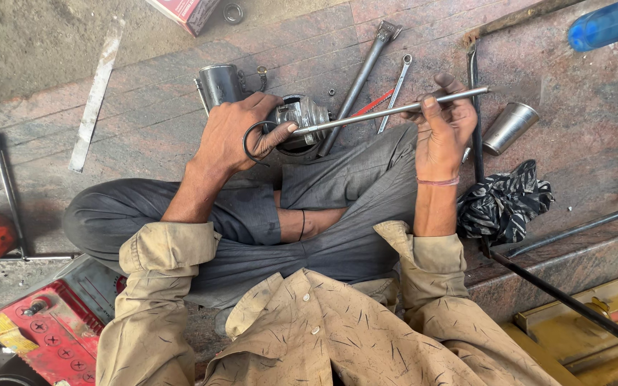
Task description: The person sits on the workshop floor and uses a T-handle wrench to loosen parts of a starter motor held in their lap. They separate the motor housing, remove internal gears and rings by hand, and wipe the parts with a cloth.
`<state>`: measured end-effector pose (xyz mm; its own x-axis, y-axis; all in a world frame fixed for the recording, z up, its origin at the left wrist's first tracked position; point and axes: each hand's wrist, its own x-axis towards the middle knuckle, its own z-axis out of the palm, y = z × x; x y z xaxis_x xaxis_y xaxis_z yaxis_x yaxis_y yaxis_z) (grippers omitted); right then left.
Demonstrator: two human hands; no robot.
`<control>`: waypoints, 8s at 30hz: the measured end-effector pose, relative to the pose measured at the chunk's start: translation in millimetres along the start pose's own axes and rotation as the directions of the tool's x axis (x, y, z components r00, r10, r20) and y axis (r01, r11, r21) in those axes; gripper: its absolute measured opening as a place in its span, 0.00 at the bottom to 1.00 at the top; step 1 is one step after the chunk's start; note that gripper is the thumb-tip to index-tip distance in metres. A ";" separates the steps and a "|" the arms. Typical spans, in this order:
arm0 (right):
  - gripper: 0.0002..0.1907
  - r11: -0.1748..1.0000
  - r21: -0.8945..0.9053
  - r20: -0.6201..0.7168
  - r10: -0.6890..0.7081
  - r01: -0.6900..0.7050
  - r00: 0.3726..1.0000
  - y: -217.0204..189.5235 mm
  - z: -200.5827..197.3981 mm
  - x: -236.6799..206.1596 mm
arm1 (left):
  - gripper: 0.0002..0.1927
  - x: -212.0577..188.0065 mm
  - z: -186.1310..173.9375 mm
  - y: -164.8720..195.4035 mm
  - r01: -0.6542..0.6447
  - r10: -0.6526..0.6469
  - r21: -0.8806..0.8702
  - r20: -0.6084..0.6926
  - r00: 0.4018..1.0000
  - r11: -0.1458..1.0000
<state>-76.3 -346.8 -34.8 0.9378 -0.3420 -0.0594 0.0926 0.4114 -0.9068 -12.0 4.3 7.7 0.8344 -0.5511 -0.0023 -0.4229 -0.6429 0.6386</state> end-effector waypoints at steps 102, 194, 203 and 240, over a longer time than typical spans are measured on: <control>0.15 0.987 -0.121 -0.076 0.094 -0.103 0.993 -0.9 -7.6 18.9 | 0.33 2.0 3.3 -0.2 -0.025 0.025 -0.012 -0.006 1.000 1.000; 0.21 0.983 0.144 -0.007 0.114 -0.112 0.993 -54.6 -14.4 15.4 | 0.38 1.6 14.8 -10.5 -0.092 0.093 0.018 -0.072 0.993 0.996; 0.13 0.602 -0.735 0.084 0.539 -0.313 0.838 -105.3 4.5 -69.5 | 0.39 1.5 19.2 -13.2 -0.104 0.103 -0.002 -0.090 0.991 0.995; 0.10 0.099 -0.449 0.872 -0.169 0.888 0.460 17.7 115.9 -29.5 | 0.44 -0.5 28.6 -12.0 -0.113 0.110 -0.021 -0.130 0.985 0.993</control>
<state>-63.6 -231.6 -0.7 0.7070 0.5098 0.4902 0.6919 -0.6421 -0.3301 -17.5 -2.9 -22.0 0.8219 -0.5443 0.1679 -0.5073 -0.5654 0.6504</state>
